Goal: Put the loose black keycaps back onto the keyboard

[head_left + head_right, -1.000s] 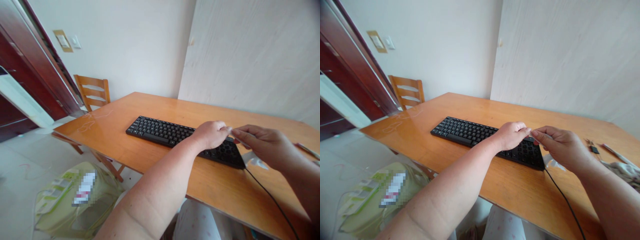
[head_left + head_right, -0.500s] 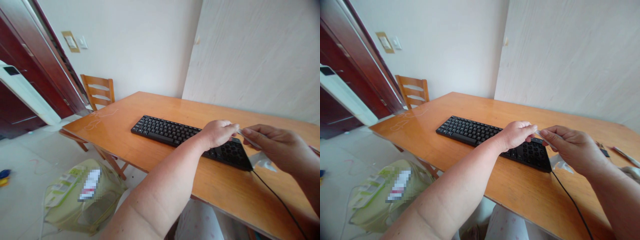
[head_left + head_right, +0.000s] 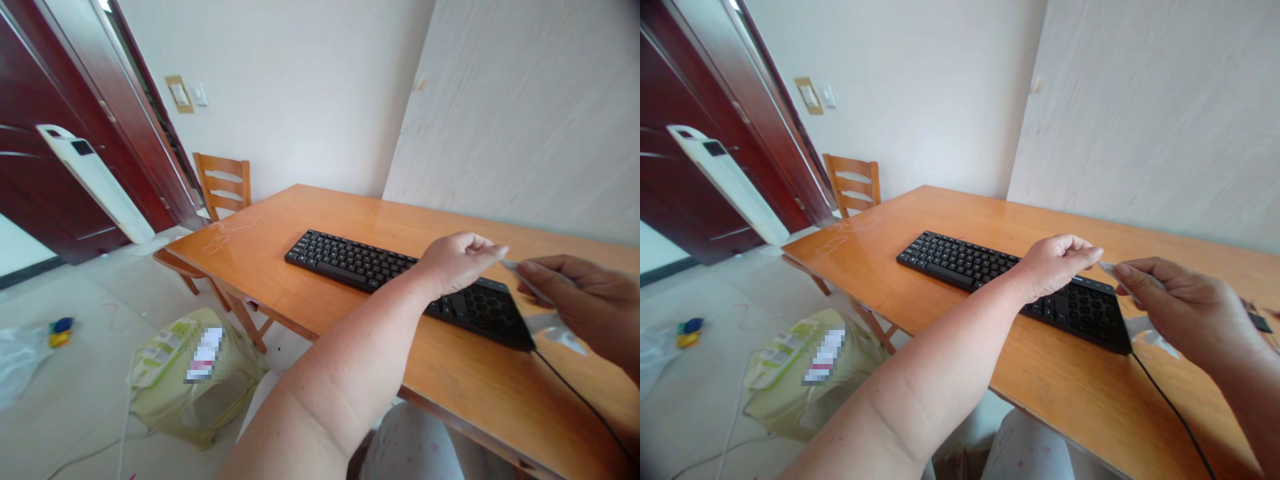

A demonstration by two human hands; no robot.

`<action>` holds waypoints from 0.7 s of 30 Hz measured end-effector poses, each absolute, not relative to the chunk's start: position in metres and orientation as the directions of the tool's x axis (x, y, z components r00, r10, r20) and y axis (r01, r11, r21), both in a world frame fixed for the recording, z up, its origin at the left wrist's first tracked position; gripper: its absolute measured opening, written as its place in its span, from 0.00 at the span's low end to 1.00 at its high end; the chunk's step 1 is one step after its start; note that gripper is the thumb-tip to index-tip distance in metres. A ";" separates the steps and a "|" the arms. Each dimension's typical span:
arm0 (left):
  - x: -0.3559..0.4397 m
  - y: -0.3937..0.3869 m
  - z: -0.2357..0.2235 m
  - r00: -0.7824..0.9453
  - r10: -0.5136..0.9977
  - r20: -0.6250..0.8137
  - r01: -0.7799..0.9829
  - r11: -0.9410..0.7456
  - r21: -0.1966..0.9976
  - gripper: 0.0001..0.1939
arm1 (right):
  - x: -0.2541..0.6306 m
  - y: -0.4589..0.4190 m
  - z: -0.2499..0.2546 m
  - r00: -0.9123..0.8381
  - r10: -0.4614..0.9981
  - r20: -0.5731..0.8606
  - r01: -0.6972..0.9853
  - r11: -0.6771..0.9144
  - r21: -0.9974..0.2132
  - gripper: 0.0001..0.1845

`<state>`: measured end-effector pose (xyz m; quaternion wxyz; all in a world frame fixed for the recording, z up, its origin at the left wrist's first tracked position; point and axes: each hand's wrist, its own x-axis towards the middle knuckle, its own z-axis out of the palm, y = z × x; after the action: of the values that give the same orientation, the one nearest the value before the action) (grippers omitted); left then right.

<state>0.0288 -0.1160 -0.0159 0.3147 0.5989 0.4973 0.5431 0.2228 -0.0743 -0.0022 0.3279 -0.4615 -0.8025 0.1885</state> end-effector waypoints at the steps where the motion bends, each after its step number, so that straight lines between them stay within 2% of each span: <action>1: 0.029 -0.116 -0.016 -0.053 0.945 0.324 0.269 -0.299 0.916 0.14 | 0.223 -0.075 -0.002 -0.369 0.868 0.333 0.613 0.497 -0.614 0.23; 5: 0.030 -0.116 -0.016 0.024 0.962 0.270 0.296 -0.265 0.918 0.15 | 0.221 -0.077 0.000 -0.387 0.868 0.311 0.623 0.495 -0.606 0.22; 10: 0.033 -0.117 -0.017 -0.013 0.967 0.253 0.160 -0.248 0.955 0.13 | 0.218 -0.079 0.002 -0.420 0.849 0.321 0.597 0.525 -0.607 0.24; 13: 0.033 -0.120 -0.015 -0.084 0.965 0.248 0.022 -0.247 0.969 0.11 | 0.217 -0.080 0.002 -0.439 0.840 0.318 0.601 0.538 -0.592 0.24; 17: 0.028 -0.125 -0.007 -0.280 0.934 0.222 -0.155 -0.273 0.950 0.09 | 0.215 -0.081 0.001 -0.453 0.822 0.346 0.557 0.564 -0.609 0.26; 21: 0.022 -0.128 -0.001 -0.316 0.937 0.151 -0.273 -0.242 0.931 0.13 | 0.213 -0.080 -0.002 -0.493 0.784 0.378 0.480 0.607 -0.633 0.25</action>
<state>0.0218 -0.1278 -0.0011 0.4402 0.3853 0.4305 0.6873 0.2133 -0.0803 -0.0015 0.3311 -0.3794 -0.8330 0.2292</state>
